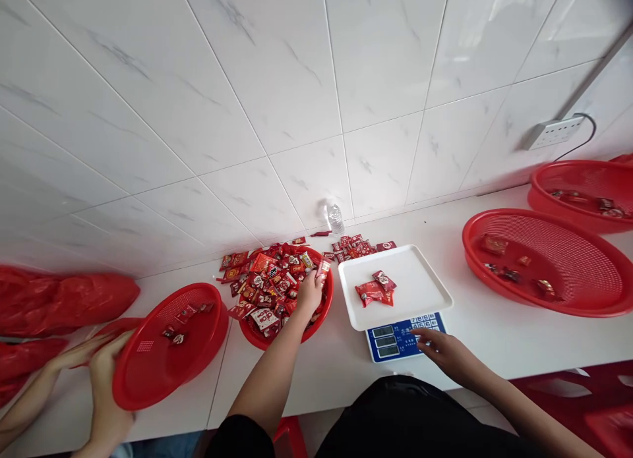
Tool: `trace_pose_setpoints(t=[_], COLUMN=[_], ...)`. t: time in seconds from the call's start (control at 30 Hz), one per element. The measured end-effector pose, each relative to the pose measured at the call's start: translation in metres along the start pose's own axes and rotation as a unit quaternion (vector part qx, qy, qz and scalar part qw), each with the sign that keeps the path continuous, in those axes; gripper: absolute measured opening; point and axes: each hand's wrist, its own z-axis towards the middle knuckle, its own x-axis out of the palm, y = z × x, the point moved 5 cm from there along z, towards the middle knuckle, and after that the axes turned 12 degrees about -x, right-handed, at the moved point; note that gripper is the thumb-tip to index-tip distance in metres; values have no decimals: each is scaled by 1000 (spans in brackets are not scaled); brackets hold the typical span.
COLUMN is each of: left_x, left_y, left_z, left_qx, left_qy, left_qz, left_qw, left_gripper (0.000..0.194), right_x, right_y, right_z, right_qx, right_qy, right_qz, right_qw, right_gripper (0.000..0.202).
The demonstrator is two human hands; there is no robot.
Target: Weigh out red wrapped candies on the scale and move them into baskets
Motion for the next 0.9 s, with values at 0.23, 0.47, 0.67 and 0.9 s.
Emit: trace_pose_setpoints(t=[0.23,0.47,0.67,0.9], left_x=[62,95,65,21], left_y=[-83,-104,-82,30], left_z=[-41,-84,-78,-38], left_qx=[157,187,118,-131], left_qy=[89,151,26,-45], left_qz=[32,67,-12,-12], left_qw=[983,968,993,990], left_gripper=[53,62,48,37], right_x=[-20,-36,-37,-48], right_y=[6,-6,-19,-18], right_z=[14,12,11,14], right_qx=[-40,-45,-53,-63], right_qy=[6,20,48,49], right_qz=[-12,-12,-8,-22], right_qw=[999,999,997,997], right_gripper=[40,40,40,41])
